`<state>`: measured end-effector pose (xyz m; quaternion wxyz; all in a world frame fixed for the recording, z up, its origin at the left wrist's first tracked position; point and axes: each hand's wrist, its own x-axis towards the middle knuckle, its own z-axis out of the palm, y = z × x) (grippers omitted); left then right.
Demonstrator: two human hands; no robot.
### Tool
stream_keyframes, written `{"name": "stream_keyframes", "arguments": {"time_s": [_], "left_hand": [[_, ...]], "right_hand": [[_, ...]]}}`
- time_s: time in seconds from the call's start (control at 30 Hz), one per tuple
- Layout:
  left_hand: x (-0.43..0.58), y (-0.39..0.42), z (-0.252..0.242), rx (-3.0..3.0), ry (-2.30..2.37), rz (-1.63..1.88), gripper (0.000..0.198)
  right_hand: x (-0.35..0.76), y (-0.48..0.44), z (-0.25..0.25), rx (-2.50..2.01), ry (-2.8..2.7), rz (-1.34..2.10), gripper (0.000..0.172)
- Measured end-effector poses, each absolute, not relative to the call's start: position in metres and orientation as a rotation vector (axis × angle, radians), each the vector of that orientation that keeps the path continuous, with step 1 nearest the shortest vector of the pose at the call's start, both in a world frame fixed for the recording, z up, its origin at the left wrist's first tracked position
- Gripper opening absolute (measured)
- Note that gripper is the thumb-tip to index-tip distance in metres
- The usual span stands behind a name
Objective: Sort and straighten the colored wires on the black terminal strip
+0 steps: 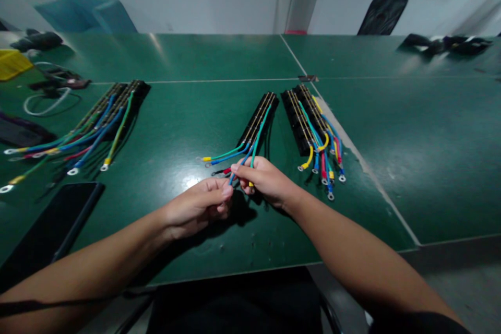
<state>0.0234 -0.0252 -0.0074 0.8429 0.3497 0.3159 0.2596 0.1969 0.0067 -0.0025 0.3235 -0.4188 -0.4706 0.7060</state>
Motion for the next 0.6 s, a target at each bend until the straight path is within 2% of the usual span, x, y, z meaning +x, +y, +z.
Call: {"name": "stream_keyframes", "arguments": {"time_s": [0.6], "left_hand": [[0.0257, -0.0275, -0.0016, 0.845, 0.762, 0.536, 0.033]], "right_hand": [[0.1988, 0.0077, -0.0041, -1.119, -1.249, 1.852, 0.026]]}}
